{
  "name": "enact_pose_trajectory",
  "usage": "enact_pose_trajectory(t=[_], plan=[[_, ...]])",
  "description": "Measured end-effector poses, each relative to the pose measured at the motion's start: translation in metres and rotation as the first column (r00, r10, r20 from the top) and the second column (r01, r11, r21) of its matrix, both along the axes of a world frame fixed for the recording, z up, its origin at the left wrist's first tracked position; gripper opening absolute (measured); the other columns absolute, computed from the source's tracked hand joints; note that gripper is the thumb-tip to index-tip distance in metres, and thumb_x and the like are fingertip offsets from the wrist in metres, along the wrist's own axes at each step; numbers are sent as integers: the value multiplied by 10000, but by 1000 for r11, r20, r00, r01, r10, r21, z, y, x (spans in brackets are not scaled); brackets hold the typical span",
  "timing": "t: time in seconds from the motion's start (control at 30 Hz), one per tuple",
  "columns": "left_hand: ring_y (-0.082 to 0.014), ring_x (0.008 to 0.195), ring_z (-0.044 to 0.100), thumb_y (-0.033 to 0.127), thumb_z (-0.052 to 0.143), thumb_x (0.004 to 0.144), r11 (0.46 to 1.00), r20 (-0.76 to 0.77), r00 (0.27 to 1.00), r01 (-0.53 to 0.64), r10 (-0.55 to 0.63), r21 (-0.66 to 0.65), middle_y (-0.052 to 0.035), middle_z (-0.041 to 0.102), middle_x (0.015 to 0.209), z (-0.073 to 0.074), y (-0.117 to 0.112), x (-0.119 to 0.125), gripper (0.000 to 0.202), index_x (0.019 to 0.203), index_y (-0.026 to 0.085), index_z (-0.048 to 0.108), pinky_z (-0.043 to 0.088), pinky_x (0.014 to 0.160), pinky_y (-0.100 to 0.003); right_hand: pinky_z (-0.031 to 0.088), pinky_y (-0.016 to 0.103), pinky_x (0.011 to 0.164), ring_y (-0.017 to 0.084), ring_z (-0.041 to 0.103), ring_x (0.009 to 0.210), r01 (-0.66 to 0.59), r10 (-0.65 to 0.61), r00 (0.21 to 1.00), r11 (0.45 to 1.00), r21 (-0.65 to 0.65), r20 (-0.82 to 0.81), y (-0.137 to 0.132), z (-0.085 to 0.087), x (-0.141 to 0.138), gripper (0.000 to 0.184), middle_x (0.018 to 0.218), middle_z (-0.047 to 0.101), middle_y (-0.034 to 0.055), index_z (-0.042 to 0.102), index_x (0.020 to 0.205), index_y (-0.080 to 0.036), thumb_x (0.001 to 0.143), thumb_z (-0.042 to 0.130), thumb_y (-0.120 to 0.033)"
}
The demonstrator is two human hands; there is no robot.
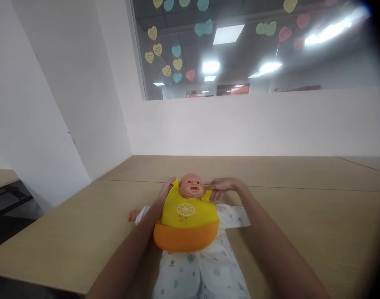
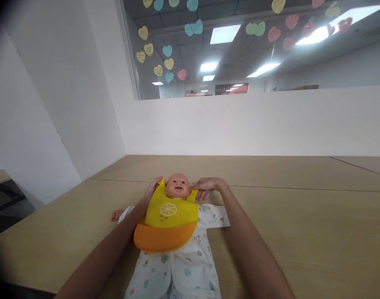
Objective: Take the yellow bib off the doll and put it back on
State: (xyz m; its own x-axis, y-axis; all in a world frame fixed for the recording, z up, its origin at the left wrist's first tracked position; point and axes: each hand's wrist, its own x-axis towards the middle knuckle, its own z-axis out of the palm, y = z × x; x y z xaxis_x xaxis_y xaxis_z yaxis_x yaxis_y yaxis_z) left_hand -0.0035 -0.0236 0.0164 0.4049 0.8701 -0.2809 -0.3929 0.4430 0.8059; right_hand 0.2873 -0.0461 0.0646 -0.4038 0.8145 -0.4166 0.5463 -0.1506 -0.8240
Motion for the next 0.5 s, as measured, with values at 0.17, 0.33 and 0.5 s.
enact_pose_trajectory(t=[0.17, 0.33, 0.5], plan=[[-325, 745, 716, 583, 715, 701, 986, 74, 984, 165, -162, -33, -115, 758, 773, 6, -8, 6, 446, 842, 161, 742, 557, 787, -432, 565, 266, 577, 259, 717, 761, -82, 84, 994, 996, -30, 76, -8, 11, -1, 687, 1006, 717, 262, 752, 800, -76, 528, 905, -688], [-271, 675, 710, 471, 748, 721, 998, 105, 992, 63, -64, 7, -68, 733, 684, 11, -10, 6, 288, 744, 187, 708, 562, 763, -374, 594, 255, 716, 239, 724, 926, -215, 216, 971, 976, -22, 103, -8, 16, -2, 920, 1141, 702, 184, 619, 1227, -116, 553, 926, -662], [-219, 616, 680, 388, 743, 731, 987, 138, 987, -99, 81, 130, -47, 705, 647, 11, -9, 4, 234, 685, 175, 660, 550, 726, -334, 571, 214, 753, 195, 695, 956, -360, 361, 928, 933, -29, 97, 2, 3, 7, 949, 1218, 675, 132, 631, 1275, -147, 551, 899, -700]])
